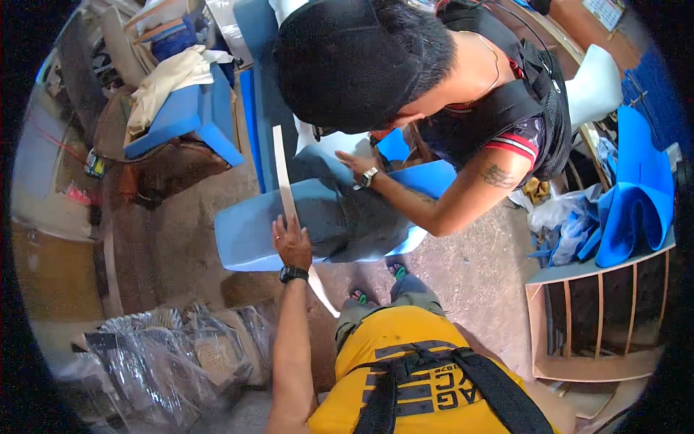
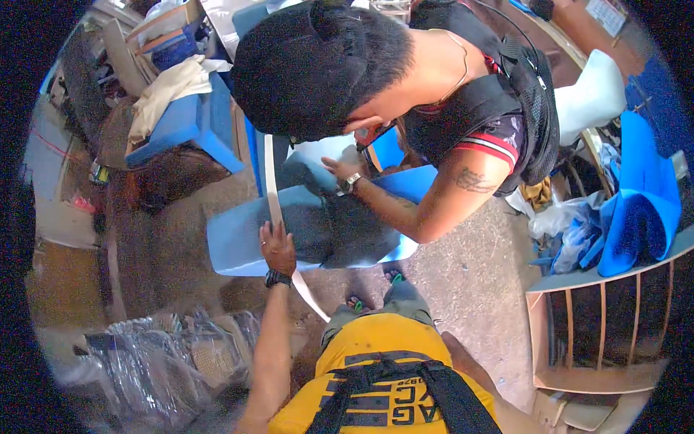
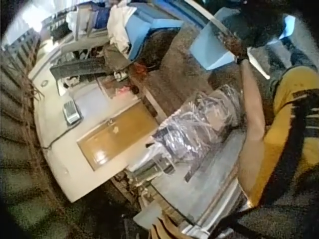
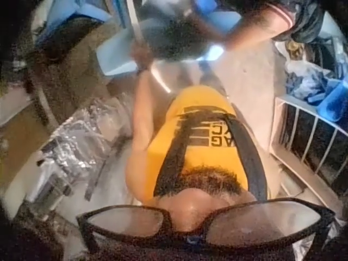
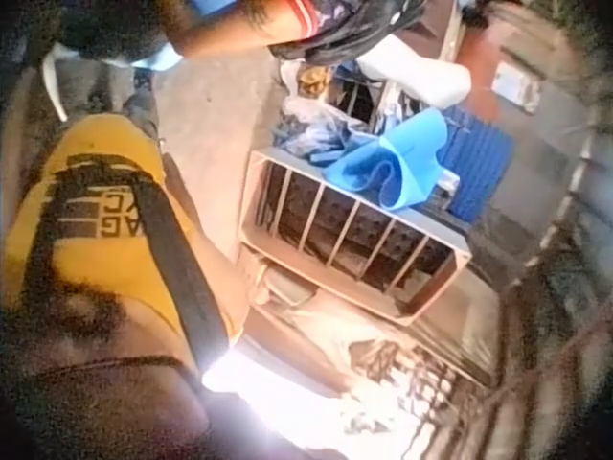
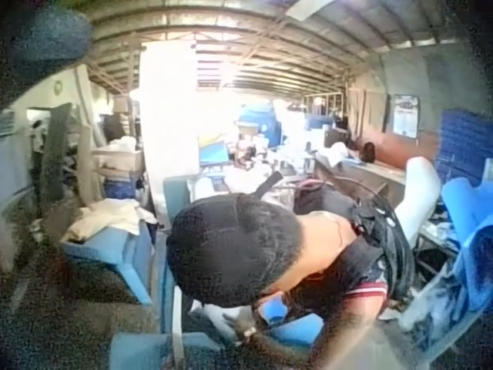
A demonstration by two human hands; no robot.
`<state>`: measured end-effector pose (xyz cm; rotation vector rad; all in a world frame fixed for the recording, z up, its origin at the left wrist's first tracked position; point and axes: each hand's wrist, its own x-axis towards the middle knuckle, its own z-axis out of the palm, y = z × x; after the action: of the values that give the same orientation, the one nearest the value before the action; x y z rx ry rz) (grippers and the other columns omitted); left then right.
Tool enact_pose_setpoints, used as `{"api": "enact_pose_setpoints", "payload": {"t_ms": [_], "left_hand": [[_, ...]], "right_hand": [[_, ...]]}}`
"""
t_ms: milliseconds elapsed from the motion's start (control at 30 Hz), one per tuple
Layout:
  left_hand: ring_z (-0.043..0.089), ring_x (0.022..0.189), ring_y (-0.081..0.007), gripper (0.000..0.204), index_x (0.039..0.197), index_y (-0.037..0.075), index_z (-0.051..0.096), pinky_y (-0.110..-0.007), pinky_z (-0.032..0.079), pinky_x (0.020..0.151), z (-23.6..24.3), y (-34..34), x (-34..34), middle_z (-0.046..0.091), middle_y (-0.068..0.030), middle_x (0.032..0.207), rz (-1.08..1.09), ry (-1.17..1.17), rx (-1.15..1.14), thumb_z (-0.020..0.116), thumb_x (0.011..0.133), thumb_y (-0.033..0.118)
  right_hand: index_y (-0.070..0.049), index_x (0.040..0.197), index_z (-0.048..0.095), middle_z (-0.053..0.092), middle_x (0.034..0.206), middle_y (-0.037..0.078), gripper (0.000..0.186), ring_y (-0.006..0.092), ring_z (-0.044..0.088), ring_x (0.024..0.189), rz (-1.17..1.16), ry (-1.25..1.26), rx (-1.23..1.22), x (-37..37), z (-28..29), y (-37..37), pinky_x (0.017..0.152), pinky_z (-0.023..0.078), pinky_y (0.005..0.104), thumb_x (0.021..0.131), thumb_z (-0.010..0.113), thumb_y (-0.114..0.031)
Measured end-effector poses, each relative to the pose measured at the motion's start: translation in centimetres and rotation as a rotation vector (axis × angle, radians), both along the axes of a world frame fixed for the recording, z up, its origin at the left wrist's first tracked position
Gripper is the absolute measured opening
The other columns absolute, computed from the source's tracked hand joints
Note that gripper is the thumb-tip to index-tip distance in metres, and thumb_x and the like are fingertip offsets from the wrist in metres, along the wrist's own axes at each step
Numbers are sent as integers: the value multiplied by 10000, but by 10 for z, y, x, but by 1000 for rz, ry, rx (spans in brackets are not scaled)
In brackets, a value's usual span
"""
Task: Applying foam and fabric upholstery to a wooden furniture frame using a staple gun and hammer.
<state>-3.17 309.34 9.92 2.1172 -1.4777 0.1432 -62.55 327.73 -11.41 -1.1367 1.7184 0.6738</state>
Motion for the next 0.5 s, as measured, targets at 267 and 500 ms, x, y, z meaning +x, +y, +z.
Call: {"api": "enact_pose_setpoints", "payload": {"t_ms": [267, 500], "left_hand": [[370, 1367, -364, 442, 1359, 141, 533, -516, 262, 1128, -20, -19, 49, 463, -136, 1443, 72, -103, 86, 563, 928, 235], [410, 1338, -368, 414, 1320, 124, 569, -498, 293, 1117, -25, -41, 70, 509, -118, 1411, 102, -150, 91, 565, 925, 245]], "right_hand": [[36, 910, 665, 651, 890, 205, 312, 279, 618, 850, -34, -4, 6, 19, 2, 13, 700, 492, 422, 768, 691, -241], [40, 944, 665, 654, 939, 218, 347, 297, 623, 903, -54, -7, -8, 28, 6, 3, 737, 496, 426, 766, 695, -257]]}}
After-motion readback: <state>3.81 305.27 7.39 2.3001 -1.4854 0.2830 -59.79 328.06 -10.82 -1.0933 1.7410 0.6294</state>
